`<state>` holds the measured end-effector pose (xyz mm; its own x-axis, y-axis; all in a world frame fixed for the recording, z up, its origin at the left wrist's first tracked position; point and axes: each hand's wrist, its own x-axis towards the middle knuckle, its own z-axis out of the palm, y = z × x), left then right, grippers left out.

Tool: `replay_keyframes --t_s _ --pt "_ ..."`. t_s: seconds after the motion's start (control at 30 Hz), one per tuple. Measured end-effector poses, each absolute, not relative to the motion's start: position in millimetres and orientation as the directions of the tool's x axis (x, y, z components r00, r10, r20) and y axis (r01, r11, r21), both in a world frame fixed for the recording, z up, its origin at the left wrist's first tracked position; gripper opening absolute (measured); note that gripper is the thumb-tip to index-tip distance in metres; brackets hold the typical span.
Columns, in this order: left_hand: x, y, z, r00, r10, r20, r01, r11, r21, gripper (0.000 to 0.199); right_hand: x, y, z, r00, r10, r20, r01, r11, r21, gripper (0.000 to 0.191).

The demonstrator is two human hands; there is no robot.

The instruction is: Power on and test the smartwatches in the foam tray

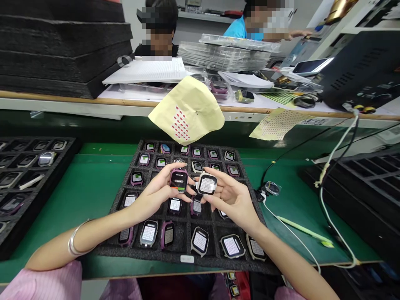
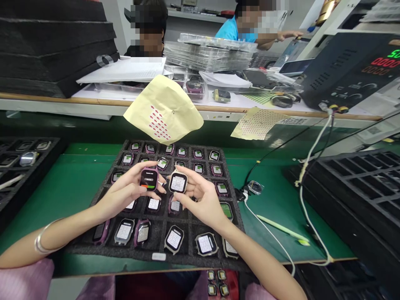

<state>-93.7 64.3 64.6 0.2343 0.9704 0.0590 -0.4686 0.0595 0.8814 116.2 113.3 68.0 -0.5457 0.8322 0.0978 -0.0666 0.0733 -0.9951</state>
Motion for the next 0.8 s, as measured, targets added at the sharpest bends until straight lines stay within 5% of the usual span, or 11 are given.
replay_keyframes --t_s 0.53,0.8 --pt "-90.9 59.6 68.8 0.224 0.975 0.005 -0.443 0.097 0.891 0.051 114.6 111.2 69.2 -0.428 0.897 0.111 -0.011 0.118 -0.993 0.022" --pt "-91.7 57.3 70.7 0.231 0.973 0.002 -0.430 0.100 0.897 0.053 122.3 106.8 73.3 -0.503 0.859 0.098 -0.083 0.064 -0.994 0.028"
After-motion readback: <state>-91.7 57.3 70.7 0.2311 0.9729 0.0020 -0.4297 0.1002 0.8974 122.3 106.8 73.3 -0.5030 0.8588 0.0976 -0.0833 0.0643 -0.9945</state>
